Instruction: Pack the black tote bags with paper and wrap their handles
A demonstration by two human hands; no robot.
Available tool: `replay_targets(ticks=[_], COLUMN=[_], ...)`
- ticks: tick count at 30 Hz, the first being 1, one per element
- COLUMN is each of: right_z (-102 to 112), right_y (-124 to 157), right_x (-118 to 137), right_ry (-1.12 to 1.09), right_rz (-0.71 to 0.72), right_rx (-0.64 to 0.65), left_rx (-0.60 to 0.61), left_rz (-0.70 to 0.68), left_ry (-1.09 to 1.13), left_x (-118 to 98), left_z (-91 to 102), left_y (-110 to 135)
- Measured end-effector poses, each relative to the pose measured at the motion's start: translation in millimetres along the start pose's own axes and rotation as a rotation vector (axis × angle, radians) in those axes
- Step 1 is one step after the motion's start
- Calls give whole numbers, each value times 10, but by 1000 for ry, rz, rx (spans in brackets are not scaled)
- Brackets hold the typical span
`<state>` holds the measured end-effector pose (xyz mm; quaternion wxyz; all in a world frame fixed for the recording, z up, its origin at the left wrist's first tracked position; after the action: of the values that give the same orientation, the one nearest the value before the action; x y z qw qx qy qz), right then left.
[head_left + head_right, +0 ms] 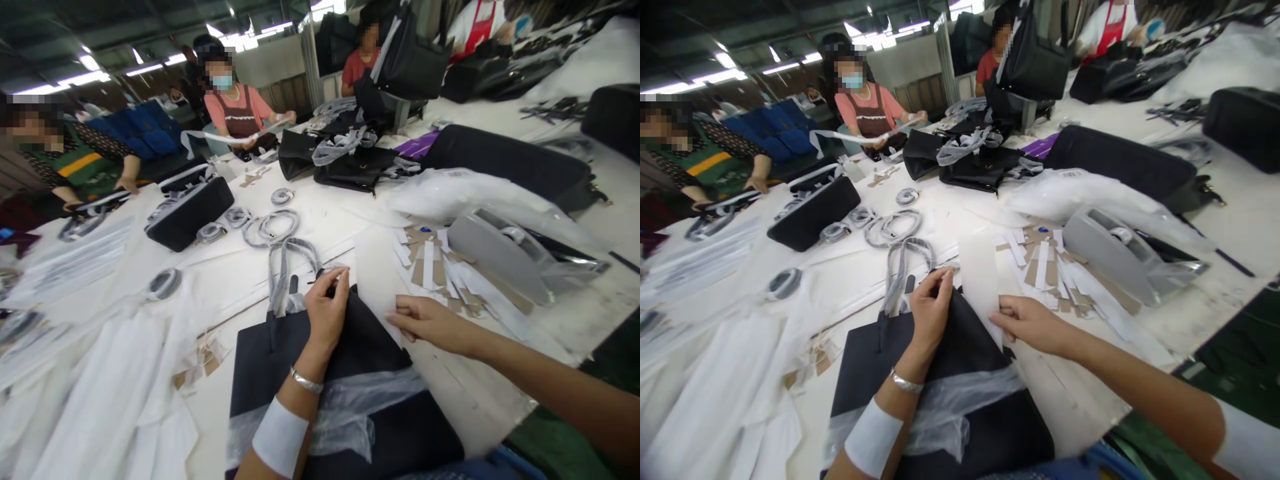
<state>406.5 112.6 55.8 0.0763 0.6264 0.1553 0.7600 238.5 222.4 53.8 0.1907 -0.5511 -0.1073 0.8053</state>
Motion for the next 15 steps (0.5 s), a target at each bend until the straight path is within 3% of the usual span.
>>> replay_targets(ticks=[2,5,8,10,13,15], right_z=[-30,-70,-71,-38,23,-33], right_y=[38,35,45,117,372,589], right_x=[24,97,139,135,10,-191], right_ry=[187,433,420,269,145,112], right_rz=[29,22,-74,-81,-10,-49], right_rx=[5,143,224,127,-181,-220], left_rx=[21,51,63,48,25,27], left_rz=[-8,-3,19,40,55,59], left_ry=[20,44,69,80,95,115], left_x=[-11,-11,13,39,60,50], left_z=[-22,-56,-65,-55,-37,-30], left_y=[23,51,47,29,1,-13])
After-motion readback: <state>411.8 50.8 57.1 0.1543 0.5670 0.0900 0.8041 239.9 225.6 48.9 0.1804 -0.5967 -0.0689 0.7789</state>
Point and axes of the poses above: each hand's wrist, its own y-axis away from the middle knuckle, its own z-axis out of the back of the hand, x = y × z, the point moved 3 cm from there along -y, towards the middle knuckle, and after that the axes turned 11 degrees about -y, right-handed, at the moved point
